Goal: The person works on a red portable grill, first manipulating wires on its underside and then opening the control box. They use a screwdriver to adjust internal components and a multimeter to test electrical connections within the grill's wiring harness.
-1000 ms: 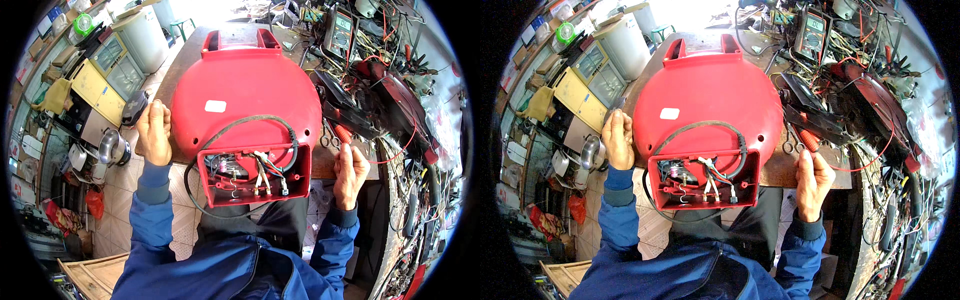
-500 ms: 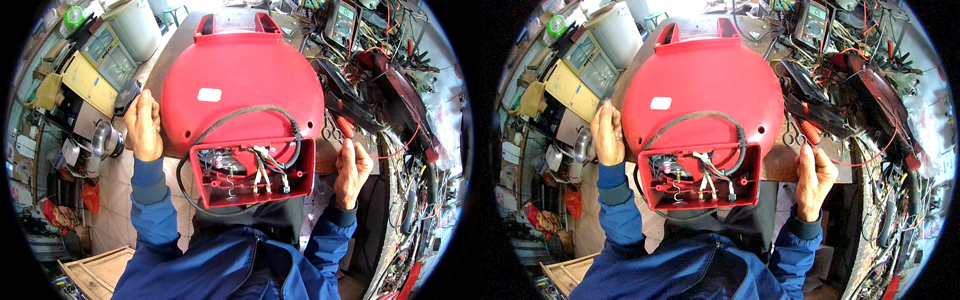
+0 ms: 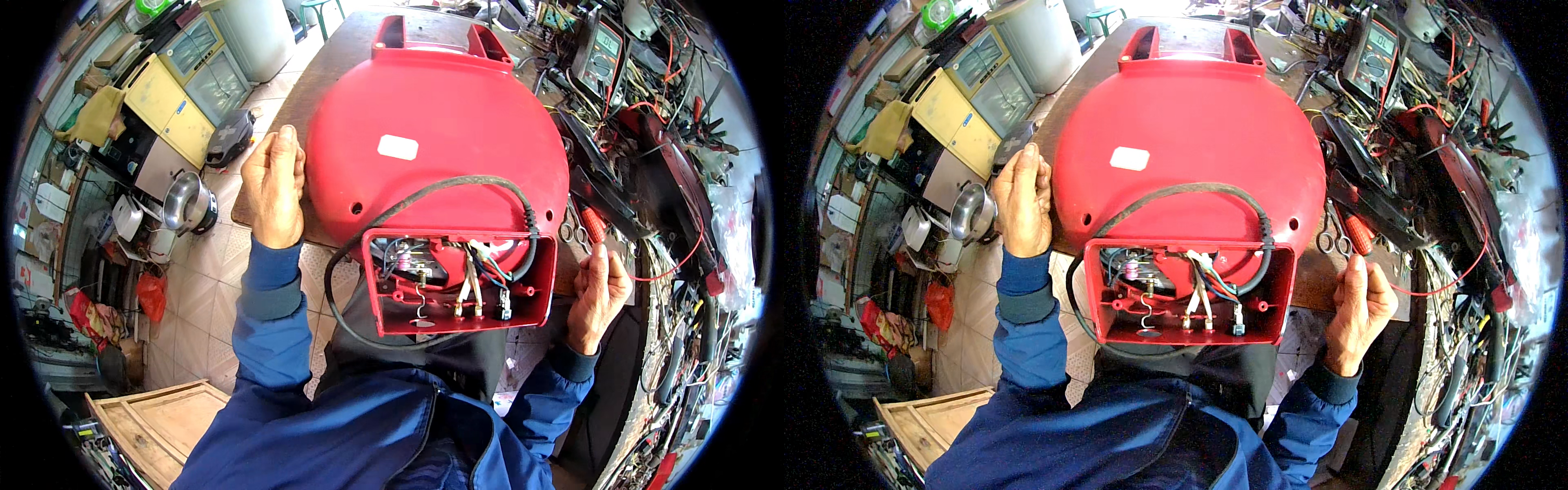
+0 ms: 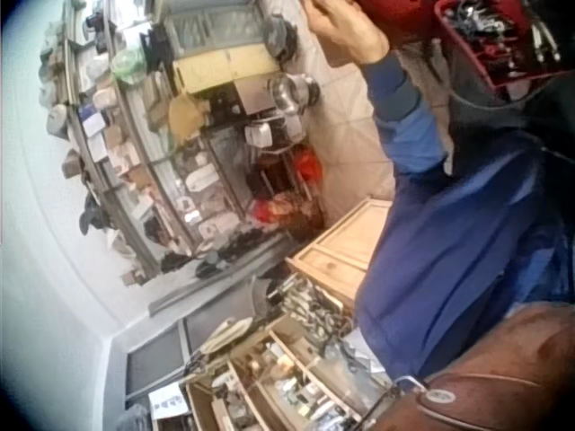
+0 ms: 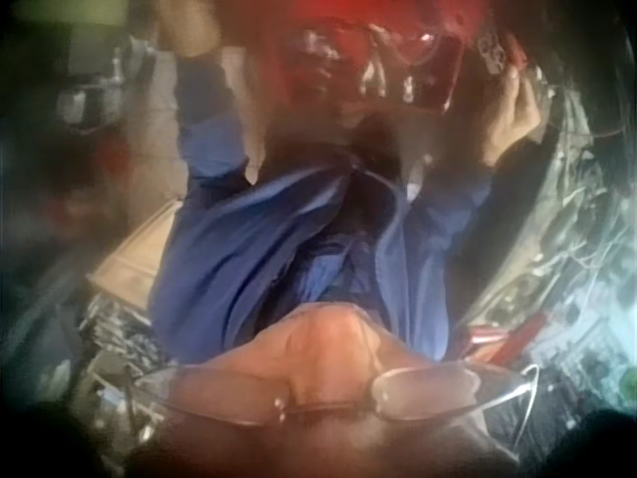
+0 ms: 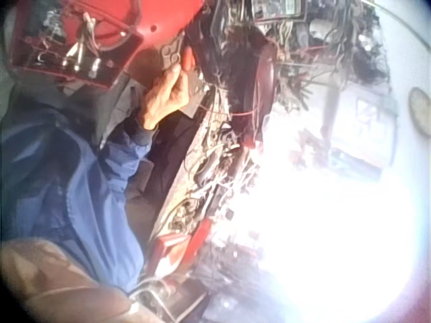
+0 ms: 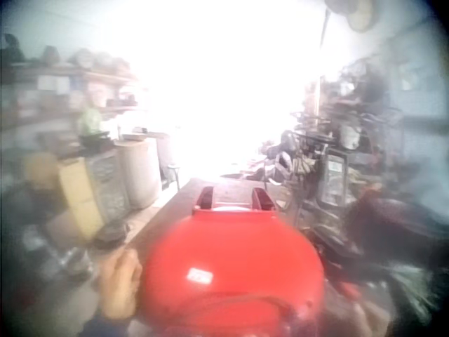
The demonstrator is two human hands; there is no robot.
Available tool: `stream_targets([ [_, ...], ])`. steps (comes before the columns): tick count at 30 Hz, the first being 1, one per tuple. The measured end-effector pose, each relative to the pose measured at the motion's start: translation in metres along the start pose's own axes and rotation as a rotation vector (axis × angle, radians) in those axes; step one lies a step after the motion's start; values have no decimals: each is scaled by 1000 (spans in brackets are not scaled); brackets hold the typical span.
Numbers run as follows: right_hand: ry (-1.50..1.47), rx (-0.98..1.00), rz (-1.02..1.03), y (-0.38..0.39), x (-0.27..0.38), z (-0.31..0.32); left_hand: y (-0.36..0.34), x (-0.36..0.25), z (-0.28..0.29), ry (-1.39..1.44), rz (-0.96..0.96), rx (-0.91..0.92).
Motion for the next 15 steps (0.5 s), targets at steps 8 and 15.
stream_targets([
  [8, 4, -10, 14, 0, 3, -3, 1, -3, -1, -29, 13, 28],
  [15, 4, 0, 12, 2, 5, -4, 2, -2, -1, -48, -2, 23],
])
Point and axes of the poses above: each hand's wrist, its own y-axis away from the middle knuckle, its own z-axis out of the back of the hand, x = y × z, the point moved 5 cm from there along -y, towards the middle knuckle, and after that the axes turned 5 degrees about -z, right-handed, at the moved point
